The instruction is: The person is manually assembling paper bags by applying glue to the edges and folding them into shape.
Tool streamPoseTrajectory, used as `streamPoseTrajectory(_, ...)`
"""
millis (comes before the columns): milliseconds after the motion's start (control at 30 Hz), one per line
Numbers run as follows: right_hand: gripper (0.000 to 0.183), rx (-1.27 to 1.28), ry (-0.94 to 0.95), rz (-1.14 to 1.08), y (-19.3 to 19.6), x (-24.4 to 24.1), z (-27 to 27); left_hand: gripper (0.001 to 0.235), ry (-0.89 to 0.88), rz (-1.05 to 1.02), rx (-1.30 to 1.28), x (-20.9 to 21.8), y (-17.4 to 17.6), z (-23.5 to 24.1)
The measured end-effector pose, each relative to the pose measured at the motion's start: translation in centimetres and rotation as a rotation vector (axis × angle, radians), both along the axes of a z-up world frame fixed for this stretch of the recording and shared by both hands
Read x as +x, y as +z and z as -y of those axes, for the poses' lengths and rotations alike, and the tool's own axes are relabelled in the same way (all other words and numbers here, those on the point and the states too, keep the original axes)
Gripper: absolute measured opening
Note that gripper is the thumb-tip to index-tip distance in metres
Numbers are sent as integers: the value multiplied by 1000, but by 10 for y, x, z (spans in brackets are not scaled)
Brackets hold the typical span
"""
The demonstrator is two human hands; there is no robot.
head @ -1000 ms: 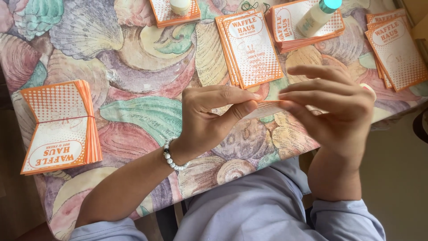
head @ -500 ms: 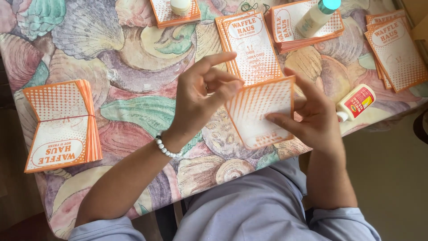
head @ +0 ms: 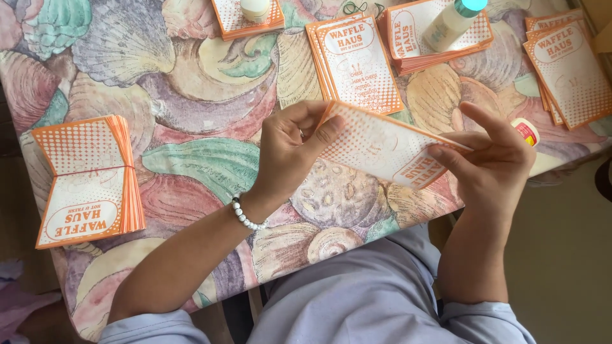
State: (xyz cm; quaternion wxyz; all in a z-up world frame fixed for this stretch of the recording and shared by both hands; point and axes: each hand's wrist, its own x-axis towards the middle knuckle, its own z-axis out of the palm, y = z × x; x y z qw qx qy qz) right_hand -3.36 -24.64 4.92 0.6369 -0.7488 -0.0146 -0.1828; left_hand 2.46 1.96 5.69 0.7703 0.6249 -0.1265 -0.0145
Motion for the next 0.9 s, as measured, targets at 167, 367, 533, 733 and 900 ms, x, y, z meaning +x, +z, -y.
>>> streamPoseTrajectory(167, 64, -55, 15, 29, 5, -2, -1, 22, 20, 125, 86, -1, 10, -5)
streamPoseTrajectory(367, 59, -39, -48, 127, -6, -1, 3, 14, 66, 116, 105, -1, 5, -4)
streamPoseTrajectory(533, 54, -72, -95, 134, -7, 1, 5, 13, 76, 109, 116, 1, 3, -4)
streamPoseTrajectory(733, 56, -81, -79, 157, -13, 3, 12, 13, 79, 113, 133, 0, 2, -3)
streamPoseTrajectory(900, 51, -107, -69, 170, -14, 4, 12, 12, 94, 139, 136, -1, 1, -3)
